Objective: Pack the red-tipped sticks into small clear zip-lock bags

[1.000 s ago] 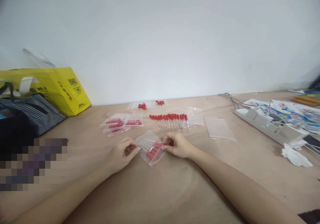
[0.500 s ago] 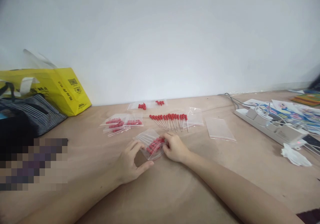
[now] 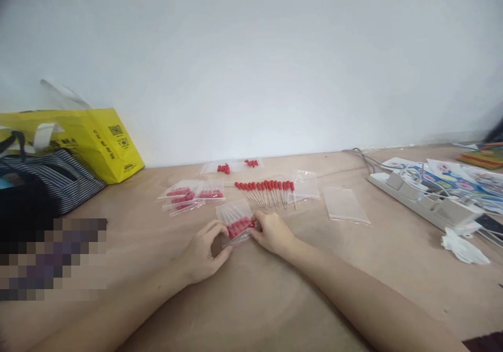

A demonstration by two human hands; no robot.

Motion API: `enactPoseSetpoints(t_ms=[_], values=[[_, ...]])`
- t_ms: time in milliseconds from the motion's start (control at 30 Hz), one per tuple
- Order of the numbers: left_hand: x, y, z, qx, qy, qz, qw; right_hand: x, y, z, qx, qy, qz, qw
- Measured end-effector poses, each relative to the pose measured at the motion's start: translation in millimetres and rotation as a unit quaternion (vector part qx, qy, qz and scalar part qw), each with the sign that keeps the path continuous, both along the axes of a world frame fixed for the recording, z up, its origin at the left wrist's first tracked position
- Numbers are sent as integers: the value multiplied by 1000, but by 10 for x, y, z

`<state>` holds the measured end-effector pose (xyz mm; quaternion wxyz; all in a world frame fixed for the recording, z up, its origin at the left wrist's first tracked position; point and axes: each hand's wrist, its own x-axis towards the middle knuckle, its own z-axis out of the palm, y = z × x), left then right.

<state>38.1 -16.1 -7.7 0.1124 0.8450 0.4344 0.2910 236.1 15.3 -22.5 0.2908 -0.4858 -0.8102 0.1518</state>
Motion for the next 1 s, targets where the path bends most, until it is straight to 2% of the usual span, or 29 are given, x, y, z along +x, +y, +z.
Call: enactPoseSetpoints(t_ms=[67,167,367,500,633,767,867,933,1000], values=[[-24,24,2,-7,-6,0,1000,-14,-31,6,-24,9,1,1000],[-45,51,-6,6,-7,0,1000,-38,-81,21,-15,3,-6,1000],[-35,57,-26,24,8,-5,1000,-103,-105,47,18,-92,-86,992],[-36,58,-48,27,15,-2,1000,-149,-71,32,6,-72,-100,992],[-73,88,-75,31,11,16,999,-111,-49,27,-7,-4,-37,999],[-151,117,-37,35,20,14,999,69,-34,61,24,5,99,995],[-253,138,34,33,39,-65,997,221,-5,63,99,-61,167,979],[-329,161,69,39,56,-120,990,273,23,43,172,-115,172,963],[-392,189,75,53,68,-146,985,274,52,16,231,-145,174,946]])
